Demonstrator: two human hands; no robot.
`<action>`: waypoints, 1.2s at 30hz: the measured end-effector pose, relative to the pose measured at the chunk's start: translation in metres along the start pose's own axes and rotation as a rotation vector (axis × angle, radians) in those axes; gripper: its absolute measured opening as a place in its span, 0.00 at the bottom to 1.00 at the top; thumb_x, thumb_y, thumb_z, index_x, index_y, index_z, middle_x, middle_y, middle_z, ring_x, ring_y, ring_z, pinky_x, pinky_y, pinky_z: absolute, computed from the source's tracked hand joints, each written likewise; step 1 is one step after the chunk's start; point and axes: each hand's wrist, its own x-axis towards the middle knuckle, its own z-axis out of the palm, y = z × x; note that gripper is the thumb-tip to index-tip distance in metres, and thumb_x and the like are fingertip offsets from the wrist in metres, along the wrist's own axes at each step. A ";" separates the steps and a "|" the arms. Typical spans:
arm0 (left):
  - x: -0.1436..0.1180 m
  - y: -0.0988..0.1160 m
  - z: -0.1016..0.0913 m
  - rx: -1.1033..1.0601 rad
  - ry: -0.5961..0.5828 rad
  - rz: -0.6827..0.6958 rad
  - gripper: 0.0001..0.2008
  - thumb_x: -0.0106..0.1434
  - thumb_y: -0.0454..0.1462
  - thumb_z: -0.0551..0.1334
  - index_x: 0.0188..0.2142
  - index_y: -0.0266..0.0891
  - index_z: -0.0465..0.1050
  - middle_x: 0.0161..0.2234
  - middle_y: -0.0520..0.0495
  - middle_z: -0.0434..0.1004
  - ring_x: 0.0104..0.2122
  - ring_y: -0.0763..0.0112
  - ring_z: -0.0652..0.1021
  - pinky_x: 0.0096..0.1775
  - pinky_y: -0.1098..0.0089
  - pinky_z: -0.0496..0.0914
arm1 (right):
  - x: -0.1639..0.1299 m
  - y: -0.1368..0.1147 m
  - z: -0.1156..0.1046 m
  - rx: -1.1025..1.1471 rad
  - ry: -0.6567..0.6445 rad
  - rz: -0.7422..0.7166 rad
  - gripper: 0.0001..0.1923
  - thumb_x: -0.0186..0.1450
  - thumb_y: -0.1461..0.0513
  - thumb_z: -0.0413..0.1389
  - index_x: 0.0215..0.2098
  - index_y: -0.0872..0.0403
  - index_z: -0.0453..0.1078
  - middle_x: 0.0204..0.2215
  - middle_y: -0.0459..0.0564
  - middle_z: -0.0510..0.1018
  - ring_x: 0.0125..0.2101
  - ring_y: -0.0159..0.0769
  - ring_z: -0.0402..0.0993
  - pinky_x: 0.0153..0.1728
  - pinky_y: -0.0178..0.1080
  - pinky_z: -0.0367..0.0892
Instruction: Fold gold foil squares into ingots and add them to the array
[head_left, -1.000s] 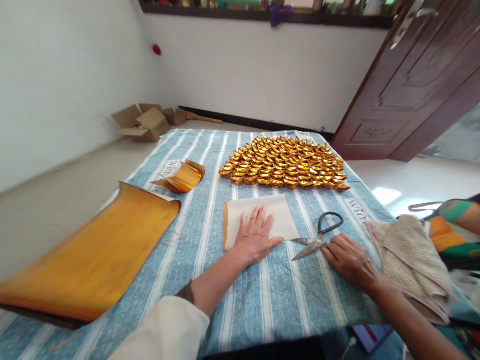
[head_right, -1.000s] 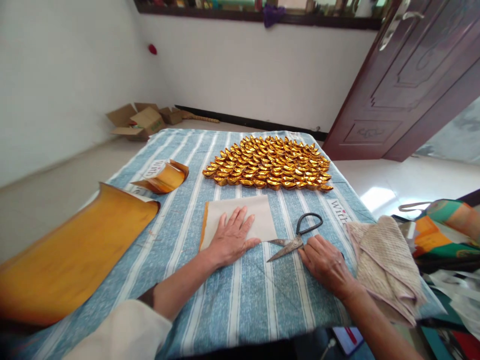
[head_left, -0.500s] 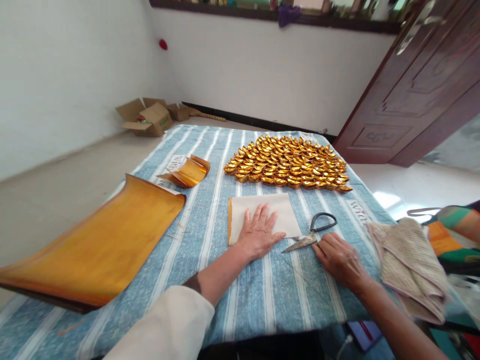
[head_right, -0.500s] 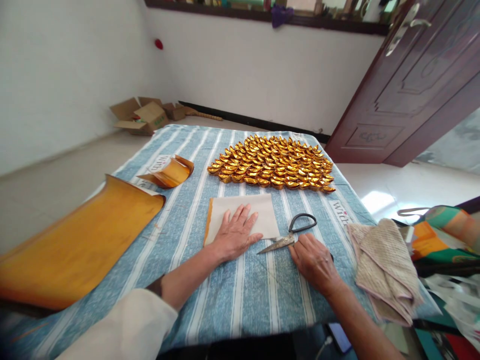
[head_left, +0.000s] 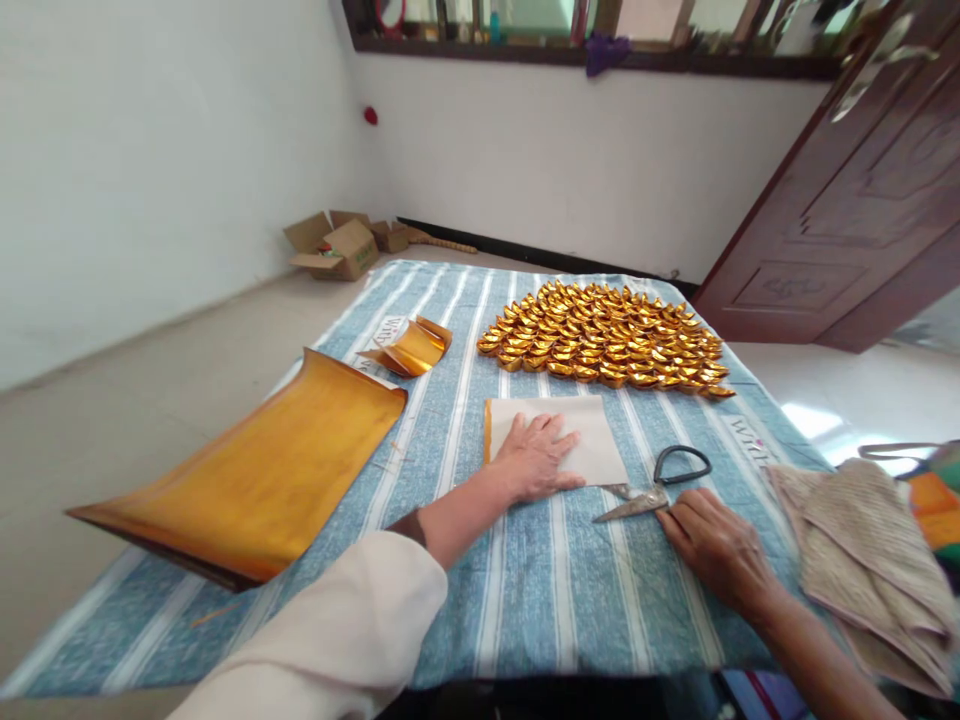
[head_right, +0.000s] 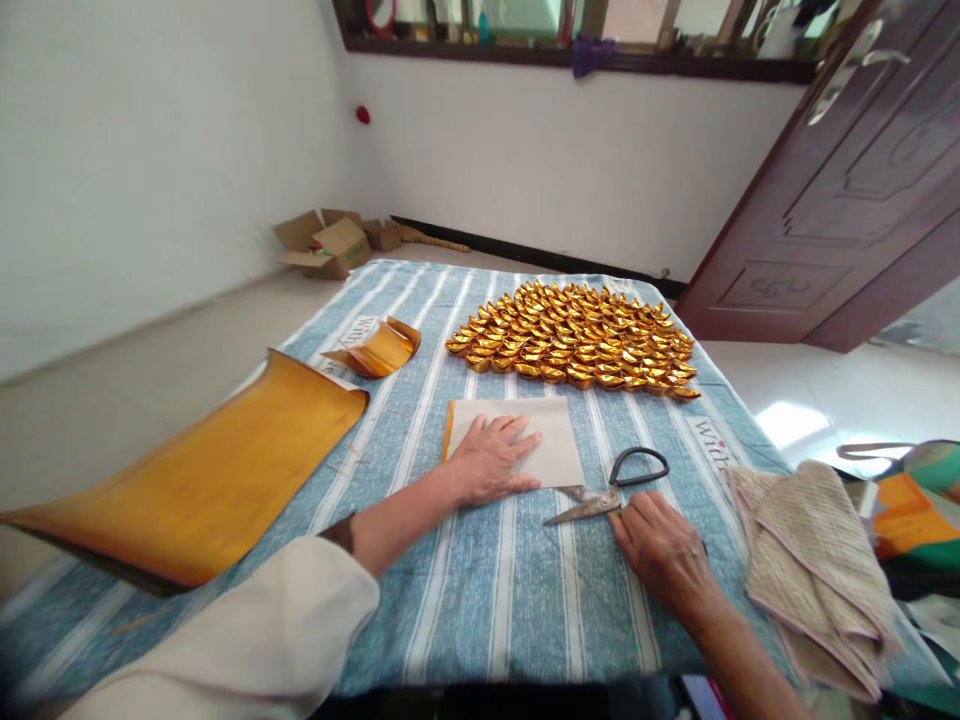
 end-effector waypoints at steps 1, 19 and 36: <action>-0.001 -0.003 0.002 0.001 0.016 0.013 0.35 0.62 0.59 0.51 0.63 0.48 0.54 0.66 0.41 0.47 0.64 0.52 0.50 0.59 0.43 0.41 | 0.000 0.000 0.000 0.001 -0.005 0.002 0.16 0.68 0.62 0.49 0.22 0.52 0.64 0.21 0.47 0.66 0.26 0.36 0.64 0.30 0.39 0.57; 0.002 -0.010 0.016 -0.042 0.044 -0.002 0.29 0.68 0.54 0.43 0.64 0.50 0.50 0.68 0.46 0.39 0.66 0.58 0.42 0.60 0.45 0.35 | 0.018 -0.018 0.002 0.027 -0.022 0.004 0.16 0.68 0.65 0.49 0.22 0.53 0.65 0.22 0.47 0.67 0.27 0.35 0.64 0.30 0.38 0.58; 0.004 -0.010 0.017 -0.038 0.031 -0.002 0.29 0.68 0.54 0.42 0.64 0.50 0.51 0.68 0.45 0.40 0.66 0.59 0.42 0.60 0.45 0.35 | 0.019 -0.035 0.004 -0.006 0.003 -0.013 0.17 0.68 0.64 0.49 0.21 0.52 0.62 0.21 0.47 0.65 0.27 0.35 0.61 0.29 0.39 0.56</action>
